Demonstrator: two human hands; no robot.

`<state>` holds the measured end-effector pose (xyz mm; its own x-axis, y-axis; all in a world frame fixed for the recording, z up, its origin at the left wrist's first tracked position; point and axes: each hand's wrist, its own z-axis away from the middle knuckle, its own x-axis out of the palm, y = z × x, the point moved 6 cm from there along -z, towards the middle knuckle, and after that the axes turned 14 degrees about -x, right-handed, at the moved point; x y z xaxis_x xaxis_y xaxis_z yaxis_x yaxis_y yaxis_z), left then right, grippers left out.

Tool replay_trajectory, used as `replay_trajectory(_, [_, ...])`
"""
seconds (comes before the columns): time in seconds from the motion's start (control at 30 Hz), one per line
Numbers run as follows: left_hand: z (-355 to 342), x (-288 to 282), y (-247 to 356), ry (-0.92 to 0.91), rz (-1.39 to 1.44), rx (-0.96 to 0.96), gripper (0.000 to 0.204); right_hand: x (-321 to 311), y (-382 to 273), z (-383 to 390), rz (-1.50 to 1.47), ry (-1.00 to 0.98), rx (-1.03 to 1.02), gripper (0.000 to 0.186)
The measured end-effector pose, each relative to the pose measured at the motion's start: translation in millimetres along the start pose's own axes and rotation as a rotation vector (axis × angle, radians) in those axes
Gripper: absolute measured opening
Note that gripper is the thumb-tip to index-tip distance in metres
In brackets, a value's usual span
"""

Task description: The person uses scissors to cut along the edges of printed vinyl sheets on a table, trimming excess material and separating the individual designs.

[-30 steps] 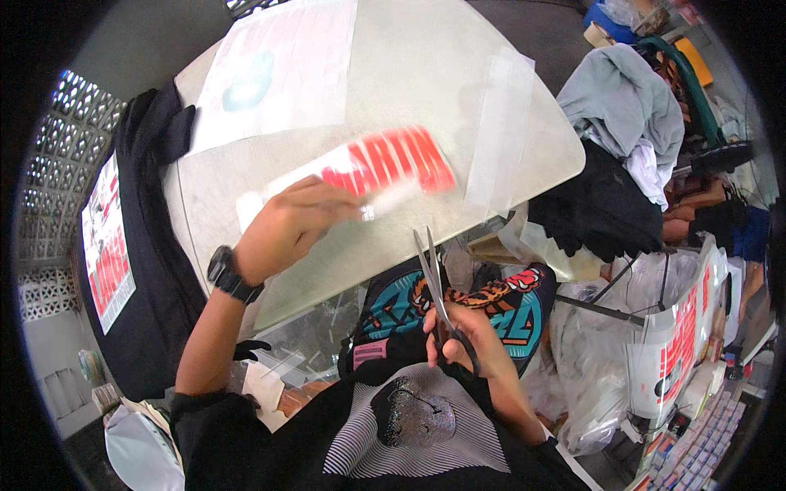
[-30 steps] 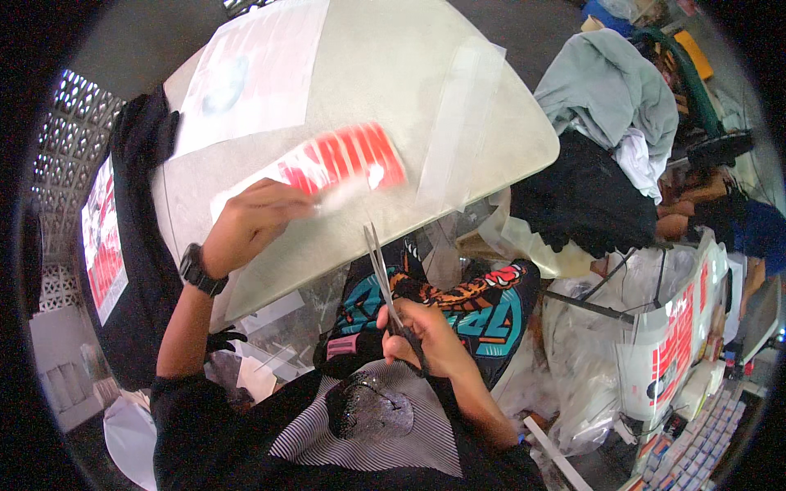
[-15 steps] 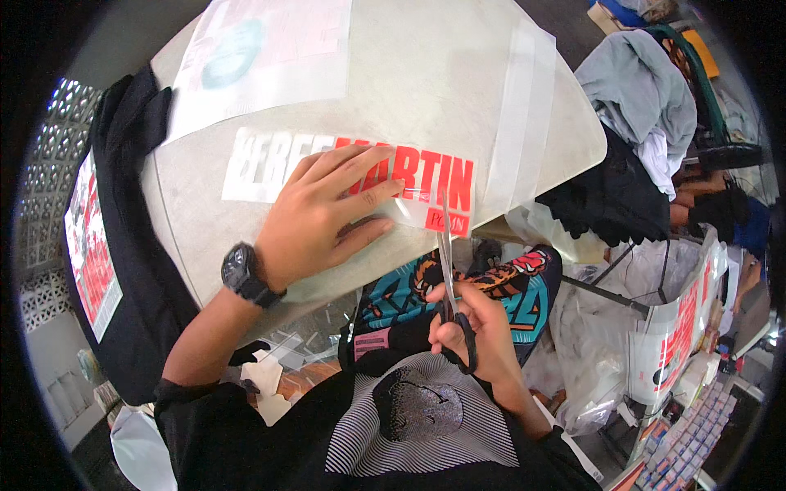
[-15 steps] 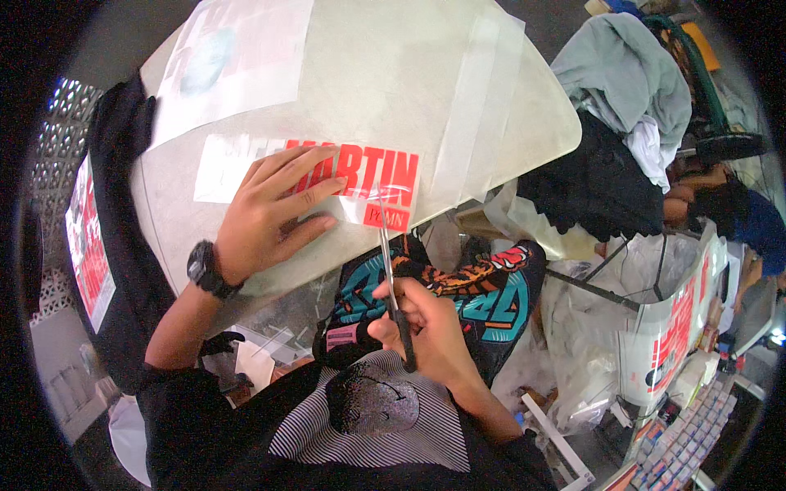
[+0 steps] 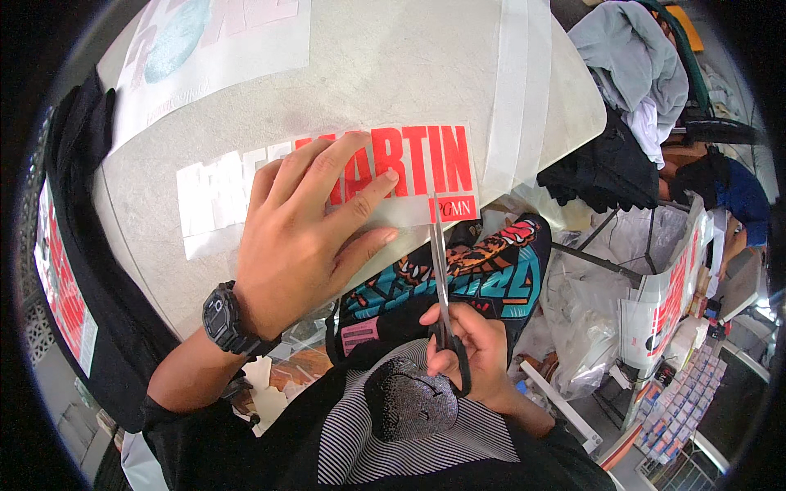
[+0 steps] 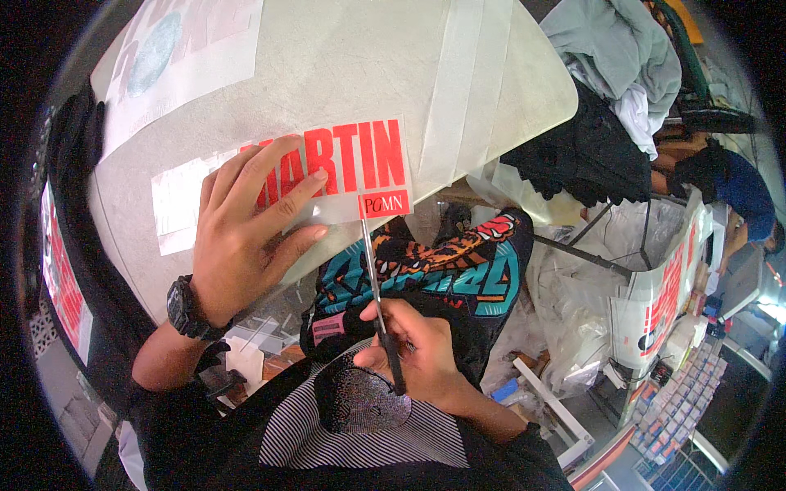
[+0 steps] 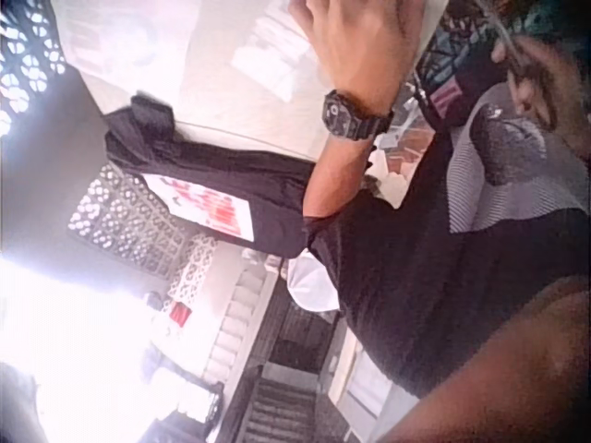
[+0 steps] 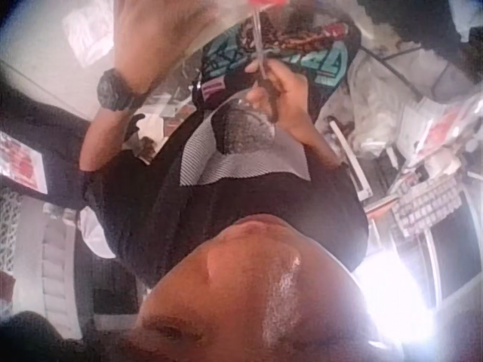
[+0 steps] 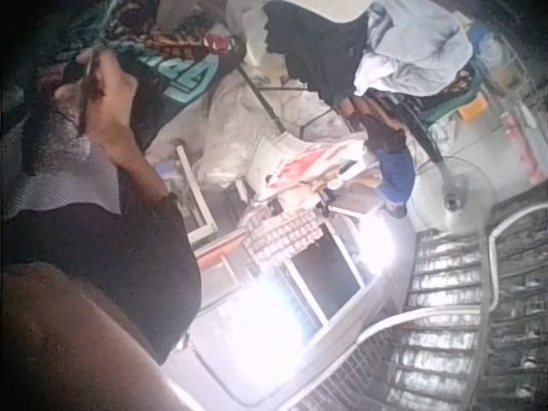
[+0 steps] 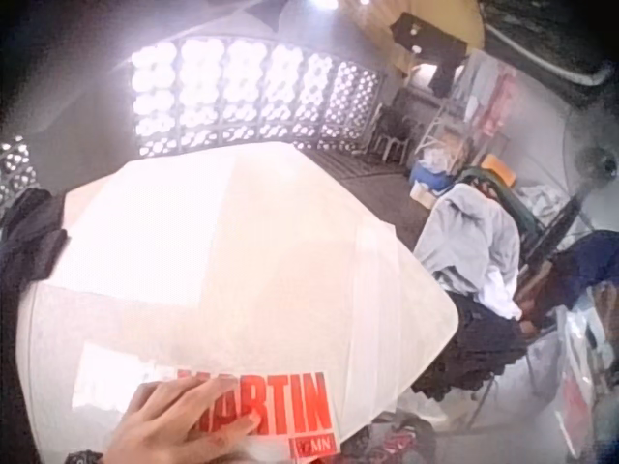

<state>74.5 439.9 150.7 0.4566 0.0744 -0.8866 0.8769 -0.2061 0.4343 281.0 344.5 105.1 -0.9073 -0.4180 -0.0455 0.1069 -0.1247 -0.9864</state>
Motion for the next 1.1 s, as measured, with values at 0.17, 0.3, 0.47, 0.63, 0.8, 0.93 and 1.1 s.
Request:
replay_trajectory(0.17, [1.3,-0.5,0.3,-0.009,-0.002,-0.004,0.051,2.6,-8.3,-4.2,0.085,0.005,-0.029,0.055])
replay_trajectory(0.3, [1.4,0.1,-1.5,-0.007,-0.014,0.000,0.051,1.5,-8.1,-4.9,0.056,0.016,0.002,0.055])
replay_trajectory(0.47, [1.3,0.8,-1.0,0.003,-0.027,0.008,0.051,0.8,-8.3,-5.4,0.120,-0.002,-0.033,0.055])
replay_trajectory(0.63, [0.4,-0.3,-1.0,-0.005,-0.027,0.007,0.052,3.1,-11.2,-8.2,0.124,0.010,-0.056,0.055])
replay_trajectory(0.8, [0.7,-0.1,-1.3,-0.001,-0.018,0.007,0.053,3.0,-9.2,-8.5,0.127,0.018,-0.033,0.054])
replay_trajectory(0.93, [0.9,0.3,-1.5,0.000,-0.023,0.009,0.052,3.8,-9.0,-8.2,0.130,0.021,-0.042,0.054])
replay_trajectory(1.1, [0.8,0.6,-1.3,-0.005,-0.017,0.007,0.052,3.8,-9.5,-8.4,0.153,0.012,-0.062,0.054])
